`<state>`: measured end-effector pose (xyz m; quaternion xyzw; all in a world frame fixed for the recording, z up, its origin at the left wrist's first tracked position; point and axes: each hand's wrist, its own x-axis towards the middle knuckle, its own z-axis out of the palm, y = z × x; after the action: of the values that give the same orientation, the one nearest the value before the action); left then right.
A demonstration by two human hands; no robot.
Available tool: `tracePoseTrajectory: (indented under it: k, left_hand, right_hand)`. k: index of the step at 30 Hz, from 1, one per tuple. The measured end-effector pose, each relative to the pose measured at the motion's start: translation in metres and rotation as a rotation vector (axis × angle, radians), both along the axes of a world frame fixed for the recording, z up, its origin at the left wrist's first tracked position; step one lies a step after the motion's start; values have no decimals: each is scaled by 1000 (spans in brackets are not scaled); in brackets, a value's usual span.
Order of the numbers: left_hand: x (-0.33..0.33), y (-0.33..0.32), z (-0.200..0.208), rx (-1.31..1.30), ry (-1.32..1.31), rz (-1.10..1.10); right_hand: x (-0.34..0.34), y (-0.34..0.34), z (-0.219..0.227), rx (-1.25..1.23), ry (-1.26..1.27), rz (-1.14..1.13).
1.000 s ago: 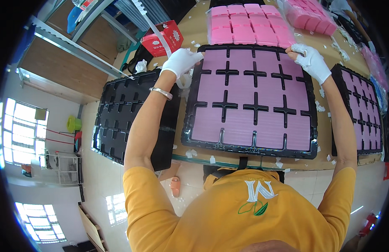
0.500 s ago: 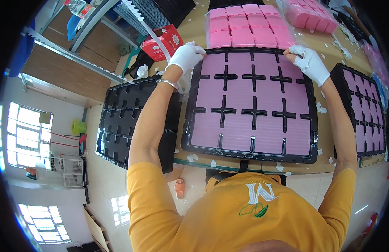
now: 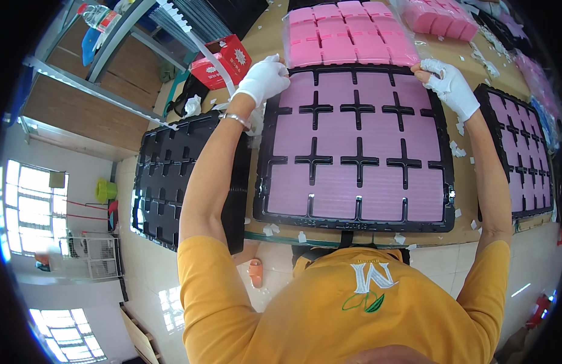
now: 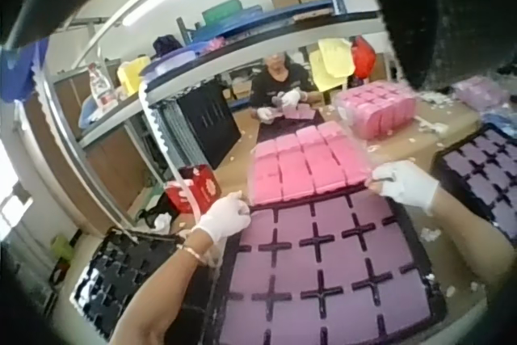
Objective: The person assembles black plastic trays by placing pink foam inserts into the compartments. They repeatedly pick up foam sheets, align them with the tray grid, and press them into place. The person also removes small white plastic pieces from the trays and stacks the completed units.
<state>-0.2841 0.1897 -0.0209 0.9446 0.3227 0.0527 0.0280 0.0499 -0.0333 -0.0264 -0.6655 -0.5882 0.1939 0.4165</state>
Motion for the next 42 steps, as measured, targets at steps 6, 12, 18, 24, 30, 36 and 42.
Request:
tracePoseTrajectory:
  k: [6,12,18,24,30,36,42]
  left_hand:
    - [0,-50,27,-189,-200,77]
    - [-16,-82,41,-524,-704,-10]
    - [-44,-126,88,-683,-927,-31]
    - [-62,-123,99,-595,-956,17]
    - [-59,-72,102,-514,-951,39]
    - [-55,5,114,-503,-1036,147]
    - [-8,47,137,-455,-1103,15]
  right_hand:
    - [19,-15,12,-11,-67,1]
    - [34,-8,3,-102,13,73]
    - [27,-5,8,-84,-67,185]
    - [28,-1,18,-158,241,379]
    - [12,-8,83,121,56,219]
    - [40,111,126,45,210,312]
    - [50,118,152,295,301,140]
